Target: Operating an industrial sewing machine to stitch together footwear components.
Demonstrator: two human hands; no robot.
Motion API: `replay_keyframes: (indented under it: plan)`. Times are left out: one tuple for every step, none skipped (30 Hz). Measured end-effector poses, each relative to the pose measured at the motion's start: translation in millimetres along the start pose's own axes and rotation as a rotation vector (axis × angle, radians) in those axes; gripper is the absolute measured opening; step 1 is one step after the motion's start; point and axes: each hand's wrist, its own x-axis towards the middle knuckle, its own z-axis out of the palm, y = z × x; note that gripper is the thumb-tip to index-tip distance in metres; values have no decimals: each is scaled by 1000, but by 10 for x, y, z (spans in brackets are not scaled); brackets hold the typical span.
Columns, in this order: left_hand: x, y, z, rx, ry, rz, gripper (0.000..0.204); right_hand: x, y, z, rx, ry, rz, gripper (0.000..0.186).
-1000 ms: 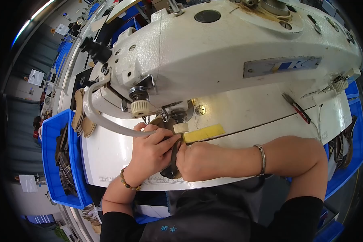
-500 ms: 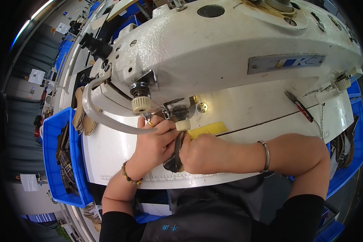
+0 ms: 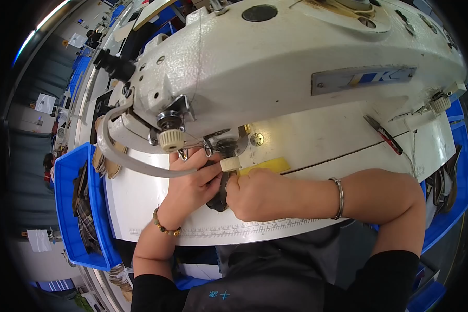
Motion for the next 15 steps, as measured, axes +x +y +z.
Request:
replay_keyframes:
  plan:
    - [-3, -5, 0, 0, -1, 1, 26, -1, -14, -10, 0, 0, 1, 19]
    - [-7, -11, 1, -26, -11, 4, 26, -2, -26, -20, 15, -26, 10, 21]
    - [-11, -14, 0, -50, -20, 7, 25, -3, -41, -23, 29, -52, 18, 24]
    - [-8, -18, -6, -50, -20, 7, 25, -8, -61, -20, 29, -52, 17, 24]
    - [-3, -22, -15, -51, -39, 28, 26, -14, -86, -13, 2, -53, 28, 24]
    - [0, -24, -23, -51, -57, 49, 26, -18, -104, -4, -25, -55, 39, 24]
    - [2, -24, -31, -49, -57, 48, 26, -19, -112, 6, -24, -53, 37, 24]
    - [2, -20, -35, -30, -54, 63, 25, -21, -122, 19, -21, -53, 42, 24]
    - [-1, -15, -40, -12, -51, 79, 25, -22, -134, 26, -18, -53, 47, 25]
    - [10, -13, -42, -13, -51, 80, 25, -24, -136, 25, -18, -53, 47, 25]
    - [21, -9, -41, -14, -50, 80, 25, -30, -137, 24, -6, -45, 56, 25]
    - [26, -1, -33, -18, -50, 82, 25, -41, -140, 20, 6, -37, 67, 26]
    - [36, 7, -25, -27, -52, 90, 25, -31, -130, -12, 3, -42, 78, 26]
    - [44, 3, -20, -8, -41, 74, 26, -8, -109, -39, -2, -46, 90, 23]
    - [54, -8, -16, 7, -31, 62, 26, 20, -78, -58, -9, -52, 107, 21]
